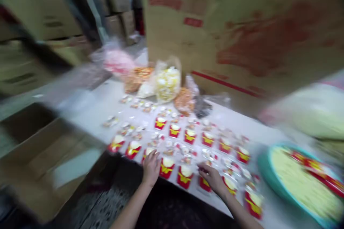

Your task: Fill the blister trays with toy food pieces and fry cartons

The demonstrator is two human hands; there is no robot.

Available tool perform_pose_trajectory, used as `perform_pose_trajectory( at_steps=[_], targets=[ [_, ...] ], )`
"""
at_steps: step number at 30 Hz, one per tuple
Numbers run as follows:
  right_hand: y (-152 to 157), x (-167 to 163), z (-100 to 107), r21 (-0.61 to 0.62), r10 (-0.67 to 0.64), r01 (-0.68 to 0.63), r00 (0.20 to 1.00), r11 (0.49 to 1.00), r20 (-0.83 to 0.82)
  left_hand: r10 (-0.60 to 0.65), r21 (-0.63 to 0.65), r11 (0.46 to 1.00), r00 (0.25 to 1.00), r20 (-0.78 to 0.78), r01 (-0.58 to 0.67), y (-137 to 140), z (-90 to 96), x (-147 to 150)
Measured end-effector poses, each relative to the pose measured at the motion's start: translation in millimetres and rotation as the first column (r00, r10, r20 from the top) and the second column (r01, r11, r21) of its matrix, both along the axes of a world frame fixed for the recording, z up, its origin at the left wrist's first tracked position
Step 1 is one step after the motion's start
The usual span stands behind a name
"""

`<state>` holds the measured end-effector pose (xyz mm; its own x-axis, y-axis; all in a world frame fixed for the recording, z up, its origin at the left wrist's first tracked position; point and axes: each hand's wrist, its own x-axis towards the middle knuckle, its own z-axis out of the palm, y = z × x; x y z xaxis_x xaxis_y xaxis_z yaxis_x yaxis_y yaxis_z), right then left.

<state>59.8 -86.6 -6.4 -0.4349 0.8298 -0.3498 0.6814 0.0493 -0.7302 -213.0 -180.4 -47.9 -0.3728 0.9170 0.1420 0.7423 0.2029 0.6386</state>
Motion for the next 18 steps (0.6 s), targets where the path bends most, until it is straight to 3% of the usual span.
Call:
perform_pose_trajectory(
  at_steps=[2, 3, 7, 10, 12, 13, 14, 18],
  targets=[
    [-10.7, 60.0, 4.6, 0.098, -0.23, 0.229, 0.973, 0.968, 0.005, -0.179, 0.084, 0.981, 0.982, 0.067, 0.173, 14.2, -3.0, 32.9],
    [-12.8, 90.8, 8.6, 0.162, -0.345, 0.34, 0.939, 0.926, 0.0, -0.245, 0.124, 0.965, 0.966, 0.086, 0.233, 24.4, -4.3, 47.5],
    [-10.4, 230.5, 33.1, 0.31, -0.678, 0.657, 0.734, 0.687, -0.052, -0.384, 0.171, 0.916, 0.915, 0.121, 0.362, 70.1, -2.4, 116.2],
    [3.8, 334.3, 52.1, 0.458, -0.831, 0.763, 0.55, 0.456, -0.088, -0.439, 0.141, 0.896, 0.886, 0.149, 0.42, 88.0, 9.7, 189.2],
    [26.3, 388.0, 60.8, 0.558, -0.879, 0.747, 0.472, 0.362, -0.062, -0.466, 0.138, 0.883, 0.873, 0.146, 0.448, 94.1, 21.7, 245.8],
    [41.3, 407.7, 63.5, 0.581, -0.888, 0.729, 0.459, 0.362, -0.023, -0.488, 0.142, 0.871, 0.862, 0.139, 0.47, 96.8, 28.4, 274.7],
    [57.9, 422.5, 64.9, 0.586, -0.882, 0.706, 0.471, 0.397, 0.03, -0.516, 0.145, 0.855, 0.847, 0.129, 0.498, 99.4, 35.5, 302.8],
    [122.5, 442.1, 59.9, 0.564, -0.775, 0.565, 0.584, 0.603, 0.242, -0.656, 0.101, 0.755, 0.743, 0.132, 0.648, 107.6, 61.3, 389.9]
  ],
)
